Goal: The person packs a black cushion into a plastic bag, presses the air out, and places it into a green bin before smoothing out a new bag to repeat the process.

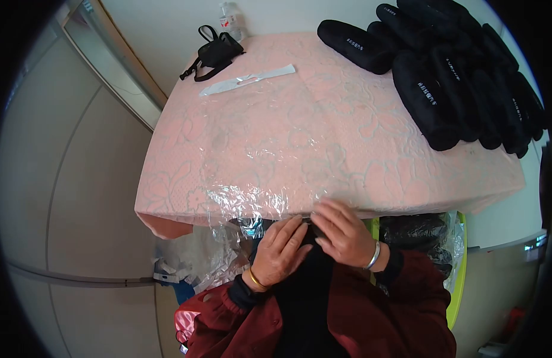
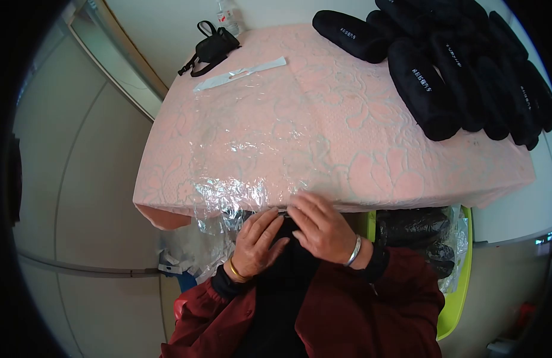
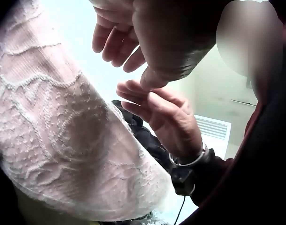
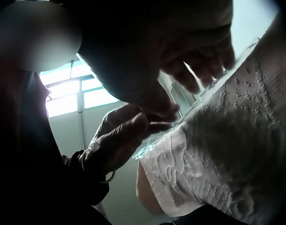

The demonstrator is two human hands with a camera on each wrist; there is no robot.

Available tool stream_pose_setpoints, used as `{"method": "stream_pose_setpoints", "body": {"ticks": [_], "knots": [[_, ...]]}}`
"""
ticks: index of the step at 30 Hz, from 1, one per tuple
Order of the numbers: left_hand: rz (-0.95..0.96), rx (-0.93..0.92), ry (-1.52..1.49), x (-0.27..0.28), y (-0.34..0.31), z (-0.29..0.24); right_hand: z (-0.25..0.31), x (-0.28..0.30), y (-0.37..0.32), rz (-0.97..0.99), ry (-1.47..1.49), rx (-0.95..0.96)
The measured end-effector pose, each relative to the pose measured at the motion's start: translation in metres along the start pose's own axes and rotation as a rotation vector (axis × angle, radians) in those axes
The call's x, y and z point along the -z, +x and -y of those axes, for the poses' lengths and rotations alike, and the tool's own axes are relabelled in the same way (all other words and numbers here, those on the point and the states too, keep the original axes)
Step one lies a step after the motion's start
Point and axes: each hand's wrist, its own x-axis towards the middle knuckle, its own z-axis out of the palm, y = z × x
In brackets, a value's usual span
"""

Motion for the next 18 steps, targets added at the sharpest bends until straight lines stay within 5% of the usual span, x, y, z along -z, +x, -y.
{"method": "stream_pose_setpoints", "body": {"ticks": [7,18], "knots": [[0.013,0.160,0.272,0.007,0.006,0.004,-0.005,-0.004,0.003,-0.029,-0.188,-0.202],[-0.174,0.235,0.488,0.029,0.014,0.043,-0.001,-0.006,0.010,-0.101,-0.103,-0.086]]}}
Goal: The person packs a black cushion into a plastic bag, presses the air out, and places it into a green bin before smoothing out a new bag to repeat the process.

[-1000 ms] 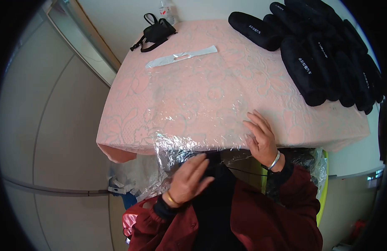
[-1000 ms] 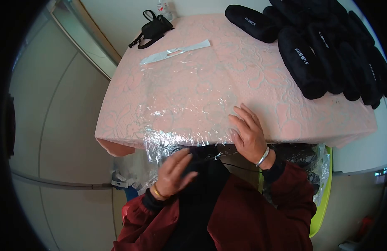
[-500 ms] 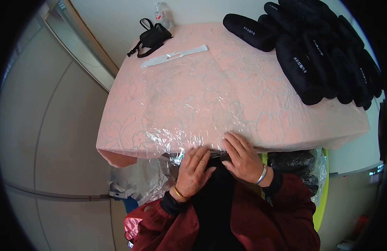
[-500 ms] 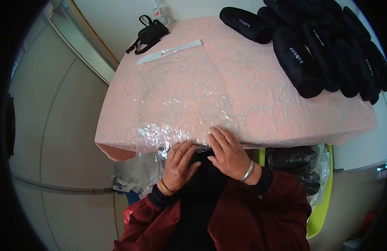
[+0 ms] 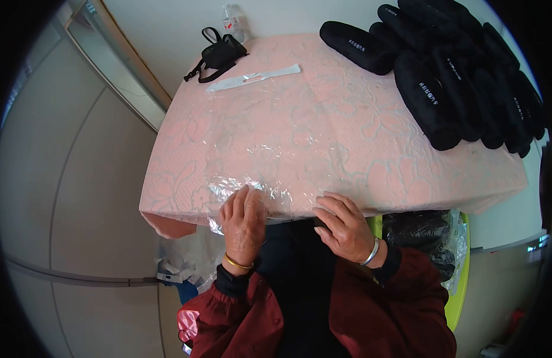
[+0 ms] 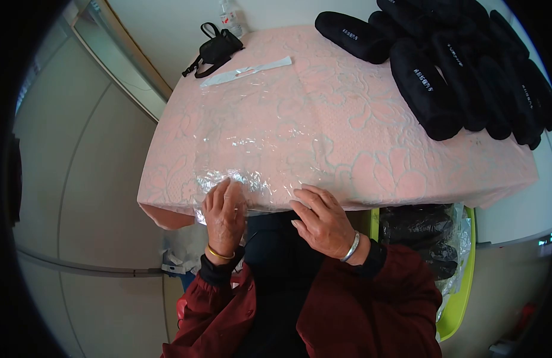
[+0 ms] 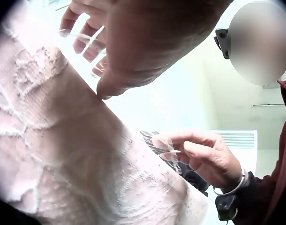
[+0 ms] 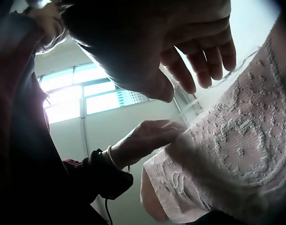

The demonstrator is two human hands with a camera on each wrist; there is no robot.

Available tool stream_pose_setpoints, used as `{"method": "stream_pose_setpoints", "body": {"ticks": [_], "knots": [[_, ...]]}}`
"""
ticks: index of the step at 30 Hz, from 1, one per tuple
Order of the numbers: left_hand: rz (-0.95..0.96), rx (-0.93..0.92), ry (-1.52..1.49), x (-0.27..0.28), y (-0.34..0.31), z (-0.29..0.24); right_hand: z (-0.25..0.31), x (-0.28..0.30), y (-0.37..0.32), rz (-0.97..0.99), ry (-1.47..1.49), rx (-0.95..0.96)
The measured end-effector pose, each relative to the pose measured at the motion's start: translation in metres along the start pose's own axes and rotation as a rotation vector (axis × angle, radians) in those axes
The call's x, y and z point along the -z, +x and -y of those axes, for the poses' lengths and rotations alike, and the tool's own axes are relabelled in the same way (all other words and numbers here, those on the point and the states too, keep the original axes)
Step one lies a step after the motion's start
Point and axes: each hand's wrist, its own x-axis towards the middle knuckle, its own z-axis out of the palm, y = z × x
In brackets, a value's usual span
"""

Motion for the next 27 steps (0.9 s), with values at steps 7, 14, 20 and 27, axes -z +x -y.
{"method": "stream_pose_setpoints", "body": {"ticks": [7,14,20,27], "knots": [[-0.106,-0.114,-0.171,0.010,0.011,-0.015,0.026,-0.015,-0.001,0.060,0.229,0.081],[-0.030,-0.083,-0.260,0.013,-0.006,-0.010,0.039,-0.018,0.011,0.009,0.285,0.165],[0.075,-0.118,-0.365,-0.005,-0.011,-0.010,0.037,-0.017,0.002,-0.035,0.274,0.172],[0.075,-0.163,-0.213,0.004,-0.012,-0.022,0.035,-0.027,0.000,0.045,0.204,0.065]]}}
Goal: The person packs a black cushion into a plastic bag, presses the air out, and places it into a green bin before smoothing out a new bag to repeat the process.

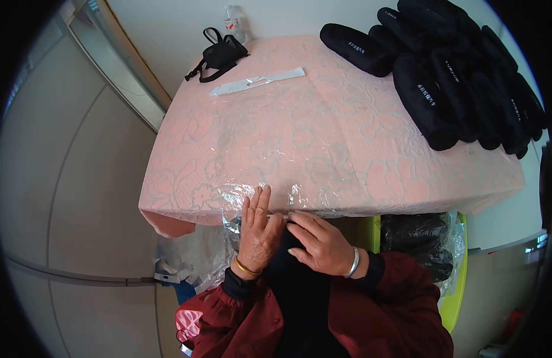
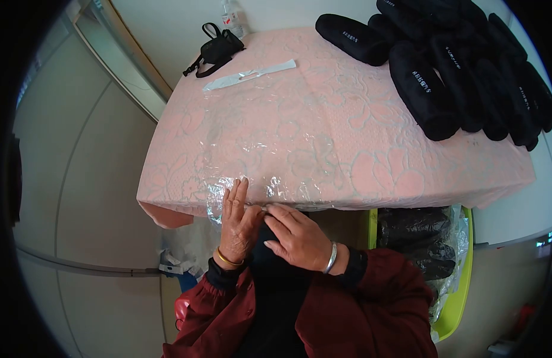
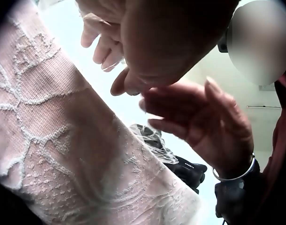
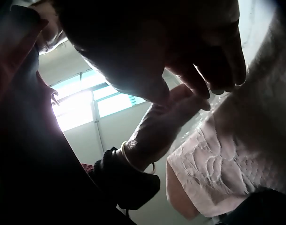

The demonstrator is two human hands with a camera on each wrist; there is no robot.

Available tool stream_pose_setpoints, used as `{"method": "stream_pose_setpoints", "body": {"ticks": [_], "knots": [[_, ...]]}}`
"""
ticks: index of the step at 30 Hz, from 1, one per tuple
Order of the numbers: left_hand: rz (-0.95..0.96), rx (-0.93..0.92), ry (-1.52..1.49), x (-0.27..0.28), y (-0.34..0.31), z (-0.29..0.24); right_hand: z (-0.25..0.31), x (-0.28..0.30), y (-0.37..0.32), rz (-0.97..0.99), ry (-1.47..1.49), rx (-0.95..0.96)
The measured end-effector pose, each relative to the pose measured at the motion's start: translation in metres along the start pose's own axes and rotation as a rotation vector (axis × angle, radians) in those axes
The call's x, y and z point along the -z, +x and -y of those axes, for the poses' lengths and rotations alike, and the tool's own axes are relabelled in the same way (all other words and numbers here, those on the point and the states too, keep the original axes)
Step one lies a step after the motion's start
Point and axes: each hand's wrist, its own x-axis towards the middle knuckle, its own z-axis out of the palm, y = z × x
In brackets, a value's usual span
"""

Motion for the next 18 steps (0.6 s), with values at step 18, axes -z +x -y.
{"method": "stream_pose_setpoints", "body": {"ticks": [18], "knots": [[-0.022,0.120,-0.060,-0.008,0.005,-0.001,-0.046,0.011,-0.010,-0.130,-0.249,-0.114]]}}
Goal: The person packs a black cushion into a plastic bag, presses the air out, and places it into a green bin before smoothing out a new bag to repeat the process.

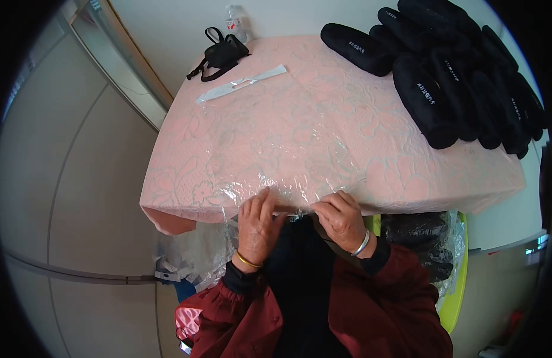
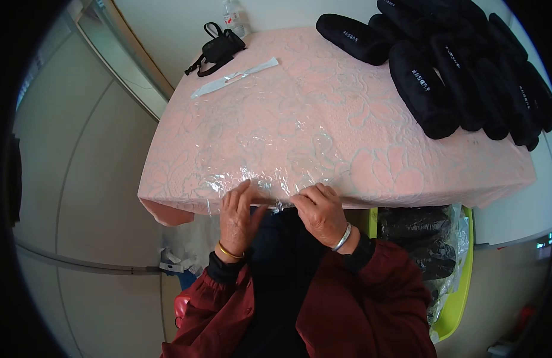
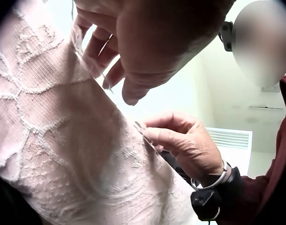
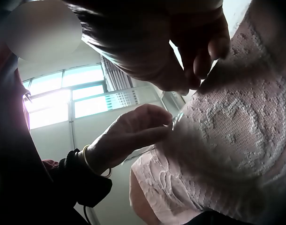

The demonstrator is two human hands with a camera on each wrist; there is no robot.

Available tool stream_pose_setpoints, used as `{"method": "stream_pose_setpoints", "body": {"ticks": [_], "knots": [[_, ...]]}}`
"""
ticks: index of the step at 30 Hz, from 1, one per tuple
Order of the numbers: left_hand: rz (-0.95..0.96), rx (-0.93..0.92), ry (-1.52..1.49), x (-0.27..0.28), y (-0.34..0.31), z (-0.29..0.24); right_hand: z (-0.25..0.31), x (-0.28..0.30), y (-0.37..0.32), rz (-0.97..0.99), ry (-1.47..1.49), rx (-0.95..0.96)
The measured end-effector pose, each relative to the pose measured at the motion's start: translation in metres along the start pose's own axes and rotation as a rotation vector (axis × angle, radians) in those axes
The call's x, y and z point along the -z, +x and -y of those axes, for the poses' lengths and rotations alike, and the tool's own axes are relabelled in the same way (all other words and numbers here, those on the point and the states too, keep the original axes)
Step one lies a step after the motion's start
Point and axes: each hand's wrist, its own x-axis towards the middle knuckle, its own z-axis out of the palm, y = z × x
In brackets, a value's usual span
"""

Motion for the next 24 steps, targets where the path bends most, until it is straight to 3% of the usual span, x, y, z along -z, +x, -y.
{"method": "stream_pose_setpoints", "body": {"ticks": [4,8,12,16,24], "knots": [[-0.016,0.038,0.087,0.001,0.006,0.010,0.007,0.004,0.004,-0.029,0.013,-0.050],[0.000,-0.047,0.042,0.003,0.006,0.021,0.007,0.006,0.005,-0.078,-0.020,-0.051],[-0.017,0.003,-0.060,0.006,0.012,0.027,0.000,0.001,-0.001,-0.078,-0.008,-0.061],[-0.074,0.062,0.041,0.009,0.021,0.019,-0.002,0.000,-0.003,-0.079,0.003,-0.050],[0.022,0.046,0.101,0.011,0.024,0.030,0.000,0.003,-0.001,-0.071,0.015,-0.049]]}}
